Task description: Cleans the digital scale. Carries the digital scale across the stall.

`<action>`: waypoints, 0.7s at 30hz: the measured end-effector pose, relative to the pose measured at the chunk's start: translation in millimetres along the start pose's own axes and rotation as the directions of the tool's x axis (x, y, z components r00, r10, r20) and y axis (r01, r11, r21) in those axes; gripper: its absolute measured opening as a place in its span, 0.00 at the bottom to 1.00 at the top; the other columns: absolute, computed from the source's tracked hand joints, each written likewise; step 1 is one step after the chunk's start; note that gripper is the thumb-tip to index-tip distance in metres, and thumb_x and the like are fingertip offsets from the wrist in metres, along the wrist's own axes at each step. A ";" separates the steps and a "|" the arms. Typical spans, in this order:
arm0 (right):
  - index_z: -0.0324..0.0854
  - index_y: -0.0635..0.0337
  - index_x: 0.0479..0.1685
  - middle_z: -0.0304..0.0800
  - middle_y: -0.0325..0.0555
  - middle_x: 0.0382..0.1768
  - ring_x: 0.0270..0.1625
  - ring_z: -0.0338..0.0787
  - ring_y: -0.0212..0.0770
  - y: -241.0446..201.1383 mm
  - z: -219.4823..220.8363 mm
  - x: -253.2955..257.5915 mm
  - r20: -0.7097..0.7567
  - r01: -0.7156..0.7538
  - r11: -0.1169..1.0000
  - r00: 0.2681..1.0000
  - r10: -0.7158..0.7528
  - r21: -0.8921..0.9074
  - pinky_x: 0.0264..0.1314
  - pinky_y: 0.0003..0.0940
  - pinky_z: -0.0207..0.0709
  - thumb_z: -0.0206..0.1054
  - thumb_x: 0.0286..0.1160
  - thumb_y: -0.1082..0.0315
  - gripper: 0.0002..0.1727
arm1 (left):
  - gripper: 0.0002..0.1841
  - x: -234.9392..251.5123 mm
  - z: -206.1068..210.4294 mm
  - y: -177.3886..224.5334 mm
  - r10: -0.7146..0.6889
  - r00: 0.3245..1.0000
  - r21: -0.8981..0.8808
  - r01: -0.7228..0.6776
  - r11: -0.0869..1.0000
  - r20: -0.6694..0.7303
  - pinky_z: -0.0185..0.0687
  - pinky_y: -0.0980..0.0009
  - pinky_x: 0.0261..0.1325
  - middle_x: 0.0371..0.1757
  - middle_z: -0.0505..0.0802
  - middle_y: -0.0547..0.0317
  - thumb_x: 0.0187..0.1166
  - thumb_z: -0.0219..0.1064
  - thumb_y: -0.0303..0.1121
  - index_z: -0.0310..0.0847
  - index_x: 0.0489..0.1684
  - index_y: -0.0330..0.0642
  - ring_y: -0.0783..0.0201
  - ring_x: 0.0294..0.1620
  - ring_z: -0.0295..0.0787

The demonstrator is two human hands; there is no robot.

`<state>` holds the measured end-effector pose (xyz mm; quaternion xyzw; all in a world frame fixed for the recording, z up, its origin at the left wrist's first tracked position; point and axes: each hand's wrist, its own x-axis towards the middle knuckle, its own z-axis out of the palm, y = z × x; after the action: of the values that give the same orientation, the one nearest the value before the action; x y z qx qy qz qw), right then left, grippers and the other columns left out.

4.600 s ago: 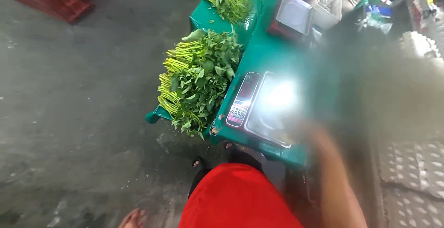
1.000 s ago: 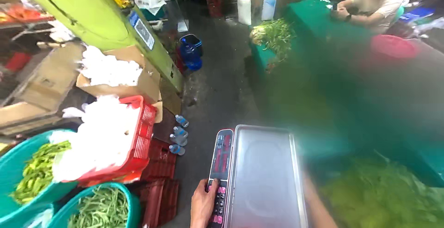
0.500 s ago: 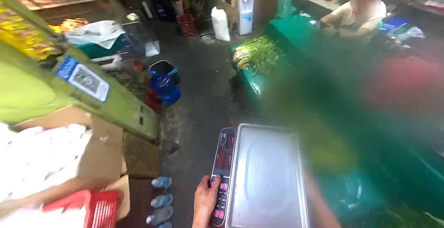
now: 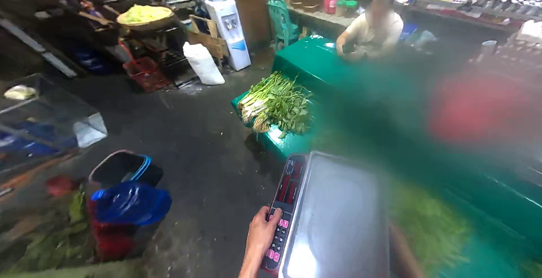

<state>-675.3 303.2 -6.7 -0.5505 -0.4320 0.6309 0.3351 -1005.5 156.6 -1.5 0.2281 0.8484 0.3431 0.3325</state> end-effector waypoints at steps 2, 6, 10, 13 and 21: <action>0.78 0.61 0.69 0.93 0.43 0.49 0.50 0.92 0.33 -9.8 30.9 47.7 0.014 0.032 0.999 0.999 -0.032 0.033 0.56 0.37 0.88 0.43 0.93 0.56 0.24 | 0.19 59.6 -11.6 24.4 0.034 0.999 0.003 -0.034 0.999 -0.006 0.88 0.52 0.44 0.32 0.92 0.58 0.79 0.67 0.53 0.88 0.43 0.46 0.60 0.35 0.92; 0.79 0.60 0.65 0.93 0.44 0.45 0.45 0.93 0.36 -48.9 99.5 129.8 0.011 0.010 0.998 1.000 -0.011 0.058 0.50 0.40 0.89 0.46 0.90 0.54 0.24 | 0.16 152.3 -40.7 70.7 0.067 0.997 0.000 -0.067 0.998 -0.042 0.87 0.56 0.39 0.28 0.91 0.59 0.80 0.68 0.49 0.87 0.41 0.44 0.63 0.30 0.89; 0.75 0.61 0.72 0.92 0.49 0.51 0.49 0.93 0.39 -82.0 156.2 183.7 0.001 -0.068 0.988 0.998 0.068 0.139 0.54 0.43 0.90 0.52 0.88 0.56 0.23 | 0.16 241.9 -64.9 103.5 0.103 0.994 0.048 -0.101 0.994 -0.030 0.85 0.55 0.39 0.28 0.90 0.58 0.81 0.67 0.47 0.88 0.40 0.42 0.62 0.30 0.88; 0.70 0.63 0.77 0.90 0.51 0.56 0.54 0.92 0.39 -85.7 187.4 218.8 -0.065 -0.091 0.975 0.992 0.106 0.204 0.57 0.43 0.88 0.50 0.90 0.59 0.24 | 0.18 315.4 -72.3 132.5 0.135 0.990 0.140 -0.139 0.980 0.041 0.84 0.50 0.43 0.29 0.90 0.56 0.81 0.67 0.49 0.88 0.40 0.42 0.59 0.33 0.88; 0.67 0.59 0.81 0.89 0.49 0.57 0.52 0.91 0.36 -95.5 276.7 324.7 -0.428 -0.073 0.922 0.870 0.246 0.381 0.55 0.41 0.89 0.45 0.94 0.56 0.25 | 0.23 559.6 -27.6 267.6 0.173 0.877 0.314 -0.335 0.889 0.448 0.84 0.42 0.59 0.44 0.94 0.49 0.80 0.64 0.56 0.89 0.51 0.44 0.51 0.50 0.92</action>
<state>-1007.6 584.6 -45.3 -0.6514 -0.1705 0.5723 0.4680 -1360.5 665.8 -18.3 0.4661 0.7721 0.1575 0.4023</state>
